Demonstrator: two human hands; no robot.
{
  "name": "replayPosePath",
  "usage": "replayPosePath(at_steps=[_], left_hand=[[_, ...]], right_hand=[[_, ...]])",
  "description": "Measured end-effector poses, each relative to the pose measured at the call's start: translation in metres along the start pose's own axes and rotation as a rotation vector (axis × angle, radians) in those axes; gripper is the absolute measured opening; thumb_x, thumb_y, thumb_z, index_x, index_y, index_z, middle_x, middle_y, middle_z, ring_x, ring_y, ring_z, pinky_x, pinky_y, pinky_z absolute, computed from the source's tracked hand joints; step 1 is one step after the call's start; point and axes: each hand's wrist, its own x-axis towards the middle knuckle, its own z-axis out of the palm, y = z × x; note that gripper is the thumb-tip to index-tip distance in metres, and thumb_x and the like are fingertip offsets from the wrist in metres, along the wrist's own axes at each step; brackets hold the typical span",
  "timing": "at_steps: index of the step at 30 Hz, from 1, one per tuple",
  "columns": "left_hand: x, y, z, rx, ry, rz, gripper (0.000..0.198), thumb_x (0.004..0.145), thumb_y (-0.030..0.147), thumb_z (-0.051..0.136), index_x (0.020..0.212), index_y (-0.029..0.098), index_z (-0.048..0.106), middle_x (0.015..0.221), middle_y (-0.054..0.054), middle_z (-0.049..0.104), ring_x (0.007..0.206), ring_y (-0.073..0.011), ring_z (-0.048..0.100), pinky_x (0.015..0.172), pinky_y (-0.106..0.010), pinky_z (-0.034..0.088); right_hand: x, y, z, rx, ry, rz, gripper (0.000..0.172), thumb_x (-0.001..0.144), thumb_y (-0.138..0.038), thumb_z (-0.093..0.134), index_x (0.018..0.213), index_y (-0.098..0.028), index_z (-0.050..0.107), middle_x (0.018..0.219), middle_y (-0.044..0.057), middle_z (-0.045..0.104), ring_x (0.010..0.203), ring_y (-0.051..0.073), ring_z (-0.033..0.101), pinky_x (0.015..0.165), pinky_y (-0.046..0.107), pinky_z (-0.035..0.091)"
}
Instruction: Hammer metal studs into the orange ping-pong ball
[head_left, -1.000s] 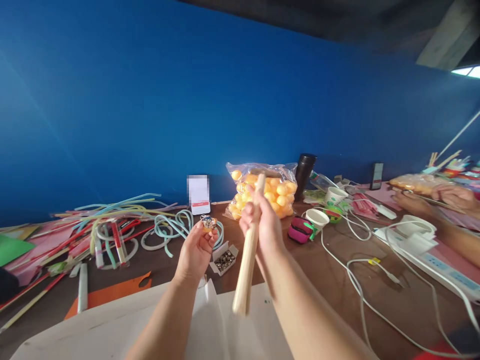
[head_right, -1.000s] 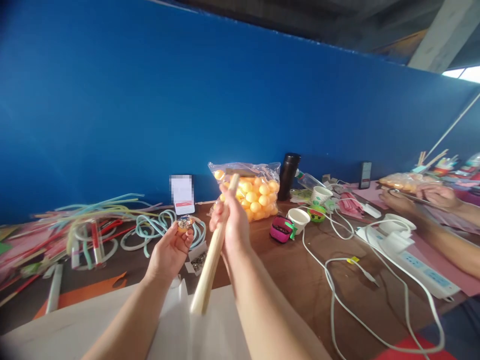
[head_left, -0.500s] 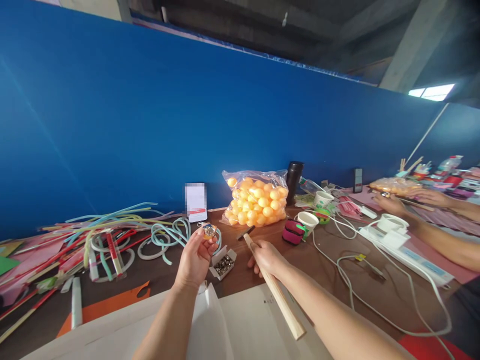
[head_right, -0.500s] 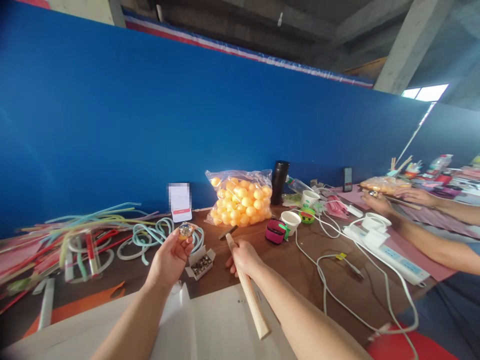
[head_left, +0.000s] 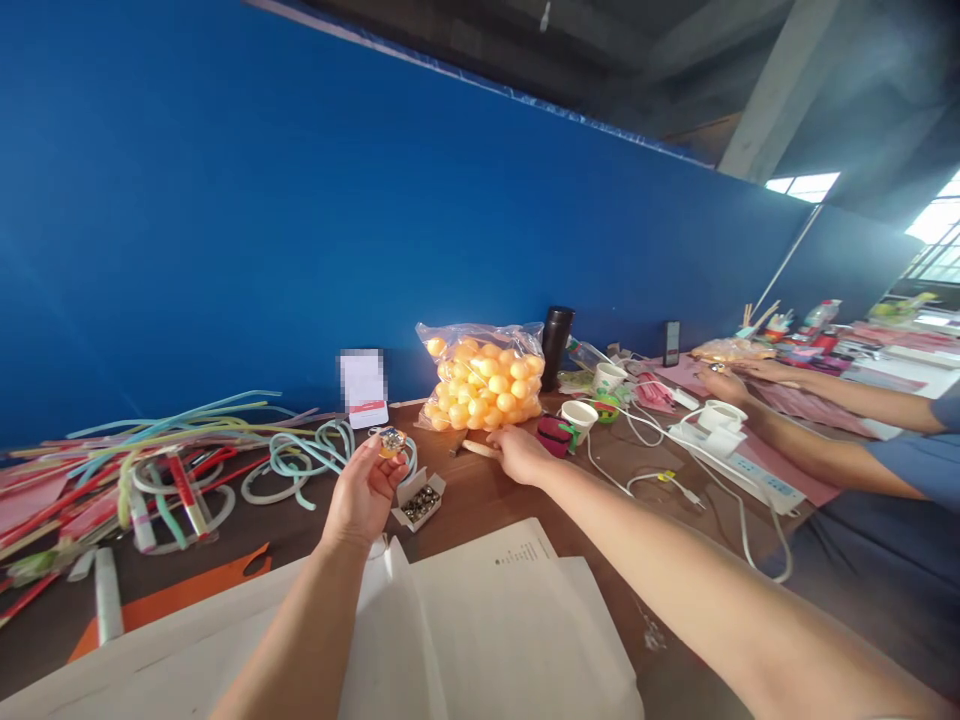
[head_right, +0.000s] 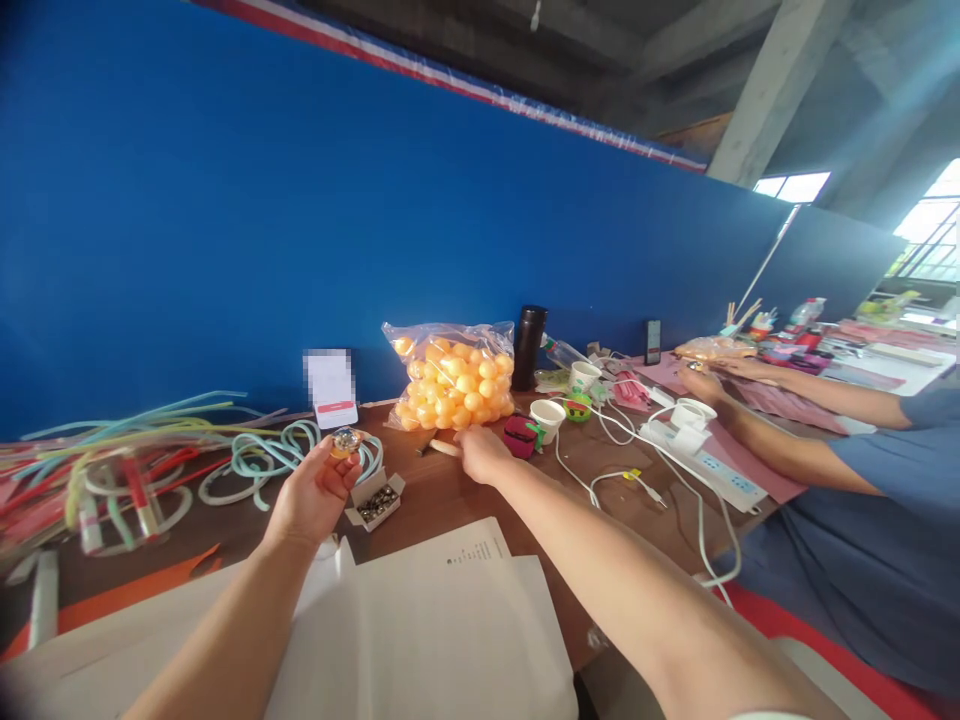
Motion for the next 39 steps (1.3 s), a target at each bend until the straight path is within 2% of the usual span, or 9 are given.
replayPosePath(at_steps=[4, 6, 9, 14, 18, 28, 33, 36, 39], left_hand=[[0.000, 0.000, 0.000, 0.005, 0.011, 0.002, 0.012, 0.078, 0.024, 0.066, 0.085, 0.015, 0.065, 0.076, -0.003, 0.066, 0.063, -0.0120, 0.063, 0.056, -0.021, 0.055], [0.000, -0.001, 0.000, 0.006, 0.019, 0.001, 0.013, 0.077, 0.024, 0.067, 0.086, 0.015, 0.065, 0.077, -0.003, 0.066, 0.063, -0.0119, 0.063, 0.056, -0.021, 0.054], [0.000, -0.001, -0.001, 0.013, 0.028, 0.000, 0.016, 0.077, 0.025, 0.067, 0.088, 0.014, 0.065, 0.079, -0.003, 0.066, 0.063, -0.0115, 0.062, 0.055, -0.020, 0.054], [-0.001, -0.001, 0.000, 0.036, 0.023, 0.002, 0.018, 0.076, 0.027, 0.068, 0.088, 0.014, 0.064, 0.079, -0.003, 0.066, 0.063, -0.0112, 0.062, 0.056, -0.021, 0.054], [0.001, -0.003, 0.002, 0.061, 0.006, 0.005, 0.018, 0.075, 0.025, 0.069, 0.089, 0.015, 0.064, 0.081, -0.003, 0.066, 0.063, -0.0108, 0.061, 0.055, -0.021, 0.054], [0.006, 0.004, 0.001, 0.125, -0.026, -0.017, 0.019, 0.077, 0.026, 0.068, 0.091, 0.015, 0.063, 0.082, -0.003, 0.064, 0.062, -0.0104, 0.060, 0.054, -0.020, 0.053], [0.008, 0.007, -0.003, 0.128, -0.015, -0.009, 0.018, 0.077, 0.028, 0.068, 0.089, 0.015, 0.063, 0.081, -0.002, 0.063, 0.063, -0.0105, 0.060, 0.054, -0.020, 0.052], [0.009, 0.006, -0.003, 0.125, -0.018, -0.011, 0.019, 0.077, 0.028, 0.068, 0.089, 0.015, 0.063, 0.080, -0.003, 0.064, 0.064, -0.0110, 0.061, 0.054, -0.020, 0.052], [0.010, 0.006, -0.003, 0.118, -0.013, -0.005, 0.019, 0.077, 0.027, 0.068, 0.090, 0.015, 0.063, 0.080, -0.003, 0.064, 0.063, -0.0109, 0.061, 0.054, -0.020, 0.052]], right_hand=[[-0.029, 0.004, -0.015, -0.136, -0.042, -0.029, 0.026, 0.094, -0.030, 0.057, 0.118, -0.018, 0.058, 0.122, 0.009, 0.059, 0.102, 0.023, 0.061, 0.086, 0.043, 0.052], [-0.053, 0.008, -0.021, -0.171, -0.156, -0.030, 0.020, 0.091, -0.032, 0.060, 0.103, -0.016, 0.064, 0.103, 0.006, 0.066, 0.086, 0.020, 0.064, 0.077, 0.038, 0.053], [-0.091, 0.016, -0.026, -0.196, -0.283, -0.028, 0.017, 0.068, -0.033, 0.077, 0.077, -0.021, 0.068, 0.077, 0.001, 0.069, 0.069, 0.020, 0.064, 0.059, 0.027, 0.044], [-0.125, 0.028, -0.020, -0.171, -0.300, -0.019, 0.029, 0.062, -0.032, 0.077, 0.086, -0.024, 0.065, 0.084, 0.000, 0.069, 0.075, 0.021, 0.063, 0.055, 0.024, 0.035], [-0.124, 0.036, -0.014, -0.121, -0.328, -0.028, 0.014, 0.066, -0.030, 0.075, 0.076, -0.024, 0.067, 0.081, -0.002, 0.069, 0.072, 0.018, 0.062, 0.055, 0.023, 0.035], [-0.092, 0.031, -0.011, -0.050, -0.284, -0.088, 0.007, 0.074, -0.029, 0.067, 0.076, -0.023, 0.067, 0.079, -0.001, 0.068, 0.068, 0.017, 0.060, 0.054, 0.023, 0.036], [-0.085, 0.021, -0.006, -0.067, -0.187, -0.122, 0.002, 0.077, -0.021, 0.062, 0.077, -0.021, 0.064, 0.096, 0.003, 0.063, 0.084, 0.019, 0.060, 0.068, 0.025, 0.041], [-0.085, 0.014, -0.008, -0.069, -0.191, -0.161, 0.006, 0.075, -0.019, 0.065, 0.080, -0.022, 0.063, 0.104, 0.003, 0.060, 0.096, 0.020, 0.059, 0.077, 0.025, 0.042], [-0.080, 0.013, -0.009, -0.074, -0.221, -0.129, 0.035, 0.064, -0.031, 0.078, 0.093, -0.022, 0.061, 0.107, 0.005, 0.060, 0.096, 0.024, 0.059, 0.071, 0.026, 0.043]])
